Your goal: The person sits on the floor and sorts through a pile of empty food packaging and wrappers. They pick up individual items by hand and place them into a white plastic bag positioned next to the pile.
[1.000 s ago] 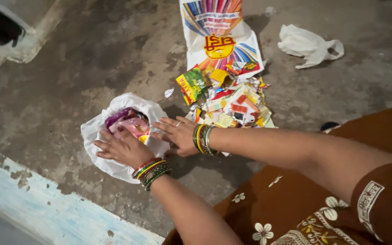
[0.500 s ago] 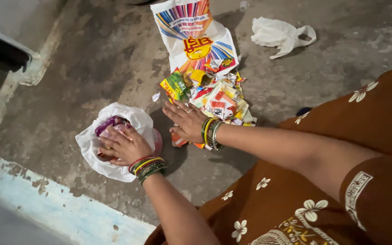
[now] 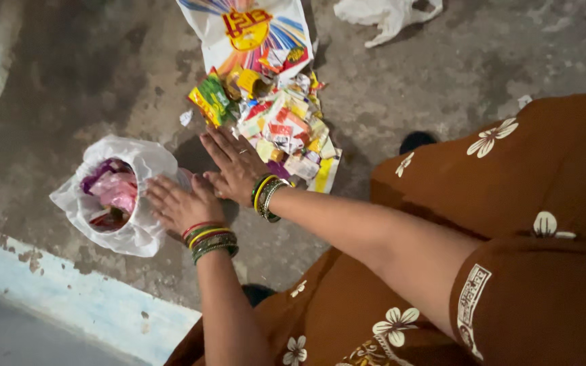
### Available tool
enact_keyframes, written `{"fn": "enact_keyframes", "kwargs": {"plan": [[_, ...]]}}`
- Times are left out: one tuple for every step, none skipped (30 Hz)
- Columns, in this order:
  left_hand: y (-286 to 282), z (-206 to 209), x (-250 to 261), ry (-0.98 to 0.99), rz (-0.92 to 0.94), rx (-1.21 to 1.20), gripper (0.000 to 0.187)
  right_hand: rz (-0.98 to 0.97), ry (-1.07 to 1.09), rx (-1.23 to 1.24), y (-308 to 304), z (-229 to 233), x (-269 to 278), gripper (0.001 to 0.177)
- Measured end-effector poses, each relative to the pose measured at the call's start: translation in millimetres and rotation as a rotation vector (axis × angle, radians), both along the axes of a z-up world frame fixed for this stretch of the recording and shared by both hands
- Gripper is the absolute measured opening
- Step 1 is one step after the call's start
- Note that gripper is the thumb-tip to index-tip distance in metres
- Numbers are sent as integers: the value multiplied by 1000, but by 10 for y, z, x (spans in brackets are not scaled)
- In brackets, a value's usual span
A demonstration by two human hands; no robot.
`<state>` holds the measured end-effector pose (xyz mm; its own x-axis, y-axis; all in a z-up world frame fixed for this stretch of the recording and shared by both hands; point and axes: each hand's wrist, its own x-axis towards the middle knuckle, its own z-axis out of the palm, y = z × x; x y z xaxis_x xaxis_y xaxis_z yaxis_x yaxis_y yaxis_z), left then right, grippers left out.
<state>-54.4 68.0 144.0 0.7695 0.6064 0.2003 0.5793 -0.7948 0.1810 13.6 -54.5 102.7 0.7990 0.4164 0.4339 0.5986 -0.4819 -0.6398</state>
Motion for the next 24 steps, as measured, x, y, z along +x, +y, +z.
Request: {"fn": "enact_keyframes", "kwargs": {"plan": [[-25, -74, 7, 18, -24, 4, 81, 2, 18, -47, -17, -44, -11, 84], [-44, -151, 10, 36, -47, 7, 81, 8, 46, -87, -43, -89, -20, 83], [-74, -238, 11, 60, -57, 7, 81, 16, 71, -130, -92, -139, -14, 82], [-109, -324, 4, 84, -67, 6, 81, 24, 95, -172, -144, -184, -7, 81], [-148, -401, -9, 109, -75, 5, 81, 28, 95, -223, -207, -222, 7, 81], [-195, -477, -1, 141, -84, 20, 80, 33, 95, -274, -283, -256, 32, 82], [-239, -545, 9, 177, -95, 37, 80, 37, 98, -322, -347, -284, 34, 83], [-280, -600, -1, 213, -107, 53, 80, 59, 156, -332, -411, -309, 21, 82], [-329, -654, 5, 228, -119, 52, 81, 78, 207, -345, -489, -338, 42, 81], [-377, -704, -2, 243, -131, 50, 81, 97, 258, -358, -538, -362, 60, 80], [-430, -759, 9, 253, -145, 46, 82, 102, 334, -411, -567, -384, 105, 80], [-476, -815, 16, 259, -155, 33, 82, 107, 410, -464, -584, -409, 145, 80], [-510, -874, 17, 265, -165, 22, 82, 112, 487, -516, -596, -441, 162, 81], [-540, -933, 7, 271, -176, 11, 82, 102, 475, -558, -640, -483, 159, 81], [-572, -990, 4, 290, -182, 12, 82, 88, 460, -600, -710, -525, 169, 81], [-604, -1040, -11, 308, -189, 13, 82, 74, 445, -642, -762, -556, 176, 81], [-636, -1087, -15, 324, -197, 12, 82, 56, 493, -657, -800, -582, 194, 80], [-654, -1123, -12, 344, -190, -24, 82, 38, 542, -672, -834, -604, 214, 80], [-681, -1153, -23, 365, -182, -62, 81, 21, 592, -690, -876, -627, 217, 80], [-708, -1180, -33, 386, -175, -100, 81, -6, 605, -676, -911, -651, 219, 80], [-729, -1205, -36, 388, -185, -111, 81, -30, 615, -661, -930, -678, 235, 79], [-748, -1230, -36, 390, -195, -122, 80, -55, 626, -646, -948, -704, 257, 78], [-756, -1246, -37, 393, -203, -132, 80, -55, 680, -610, -955, -725, 280, 78], [-765, -1264, -27, 396, -210, -134, 80, -54, 734, -574, -960, -743, 306, 77]]}}
